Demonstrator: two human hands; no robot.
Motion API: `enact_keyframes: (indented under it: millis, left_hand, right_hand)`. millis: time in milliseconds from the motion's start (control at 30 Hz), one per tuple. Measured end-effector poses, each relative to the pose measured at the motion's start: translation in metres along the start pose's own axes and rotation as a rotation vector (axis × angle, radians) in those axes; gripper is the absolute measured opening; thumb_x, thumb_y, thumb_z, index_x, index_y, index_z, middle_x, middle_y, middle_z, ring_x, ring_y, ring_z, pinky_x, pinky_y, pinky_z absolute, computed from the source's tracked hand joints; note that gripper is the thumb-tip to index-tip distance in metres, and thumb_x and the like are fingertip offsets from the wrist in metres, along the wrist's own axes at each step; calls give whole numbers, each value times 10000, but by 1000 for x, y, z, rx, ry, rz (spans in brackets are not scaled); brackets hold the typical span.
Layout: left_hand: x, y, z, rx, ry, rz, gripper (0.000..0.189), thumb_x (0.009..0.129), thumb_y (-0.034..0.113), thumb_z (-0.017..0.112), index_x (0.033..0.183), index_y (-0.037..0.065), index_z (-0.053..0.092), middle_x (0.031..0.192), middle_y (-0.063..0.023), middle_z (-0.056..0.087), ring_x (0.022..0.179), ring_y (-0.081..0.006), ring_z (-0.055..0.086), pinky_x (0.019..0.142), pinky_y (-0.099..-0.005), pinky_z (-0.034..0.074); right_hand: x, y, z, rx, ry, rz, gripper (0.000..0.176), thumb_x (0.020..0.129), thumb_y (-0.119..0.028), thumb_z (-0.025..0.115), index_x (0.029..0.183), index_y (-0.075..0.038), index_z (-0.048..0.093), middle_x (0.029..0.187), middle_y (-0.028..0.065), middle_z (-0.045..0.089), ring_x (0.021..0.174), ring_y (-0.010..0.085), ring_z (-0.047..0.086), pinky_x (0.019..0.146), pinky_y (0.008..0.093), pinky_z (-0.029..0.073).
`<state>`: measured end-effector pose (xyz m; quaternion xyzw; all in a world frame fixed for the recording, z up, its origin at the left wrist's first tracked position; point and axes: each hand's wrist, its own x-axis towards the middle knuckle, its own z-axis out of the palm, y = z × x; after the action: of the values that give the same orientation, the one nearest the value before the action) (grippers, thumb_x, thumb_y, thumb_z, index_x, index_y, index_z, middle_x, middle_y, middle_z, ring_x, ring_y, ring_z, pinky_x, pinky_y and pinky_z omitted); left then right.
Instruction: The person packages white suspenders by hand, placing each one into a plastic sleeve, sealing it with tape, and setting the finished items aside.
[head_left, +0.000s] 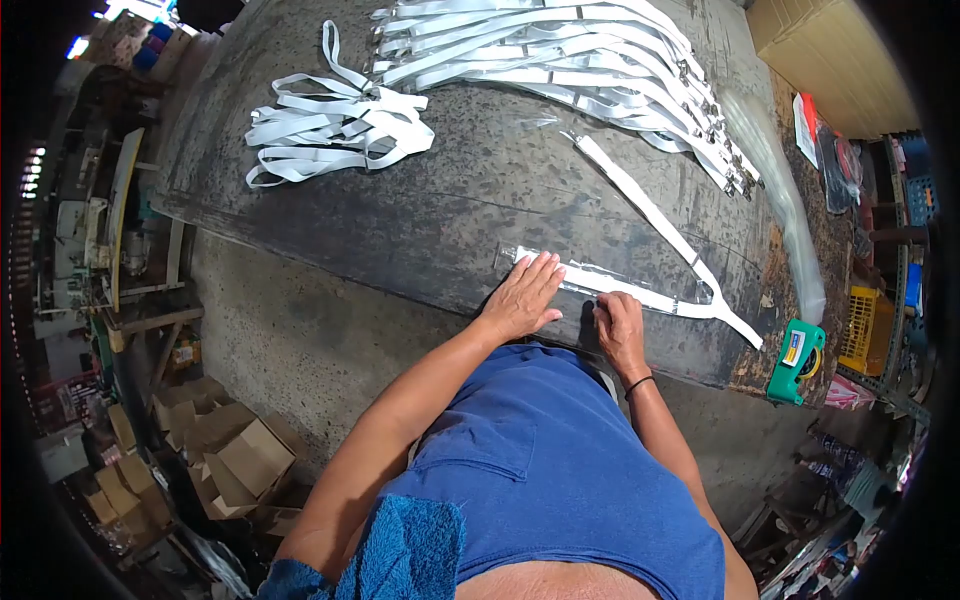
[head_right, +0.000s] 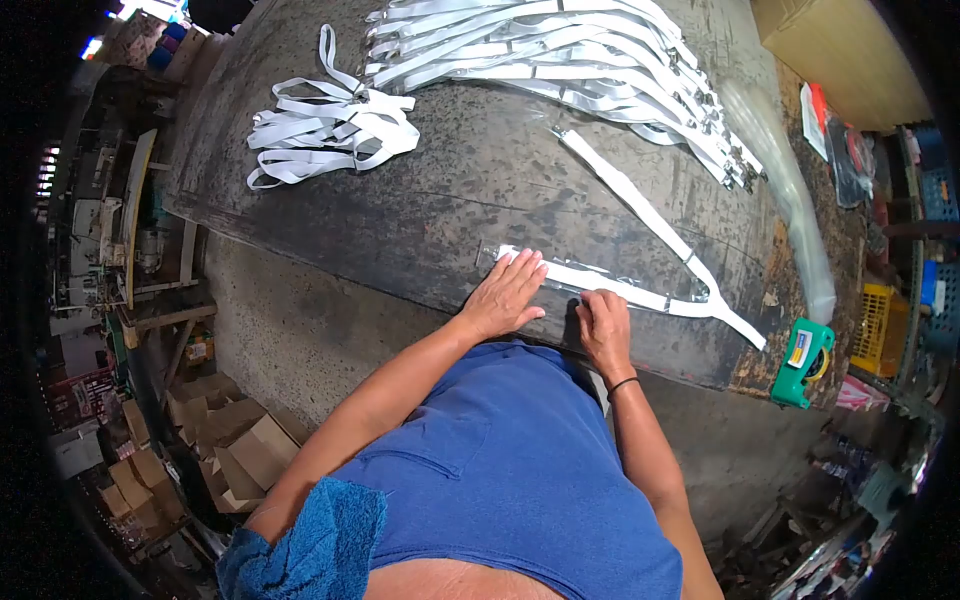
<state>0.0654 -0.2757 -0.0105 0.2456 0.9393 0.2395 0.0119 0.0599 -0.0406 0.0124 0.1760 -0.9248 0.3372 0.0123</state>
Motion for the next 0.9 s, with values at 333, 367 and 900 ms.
enact_keyframes:
  millis: [333, 367, 900]
  left_hand:
    - [5, 2, 3, 51, -96, -28, 751, 922, 488, 572, 1469, 15, 371, 1559, -190, 310, 1467, -332, 250, 1198, -472, 192]
    - [6, 3, 3, 49, -99, -30, 752, 920, 486, 575, 1473, 21, 367, 1559, -191, 309, 1466, -334, 250, 1196, -474, 194]
    - [7, 2, 3, 53, -82, 10, 751, 890, 449, 639, 1475, 57, 378, 1548, -210, 319, 1445, -366, 286, 1169, -506, 243]
  right_hand:
    - [0, 3, 4, -79, -79, 10, 322, 784, -63, 708, 1096, -93, 639, 1059, 108, 606, 1006, 315, 558, 828, 423, 435]
    - [-1, 3, 4, -89, -76, 20, 322, 784, -63, 708, 1096, -93, 639, 1059, 108, 606, 1006, 315, 558, 828, 423, 435]
    - [11, -15, -2, -325, -305, -26, 585, 831, -175, 694, 1387, -255, 530, 1070, 75, 571, 955, 278, 533, 803, 414, 430]
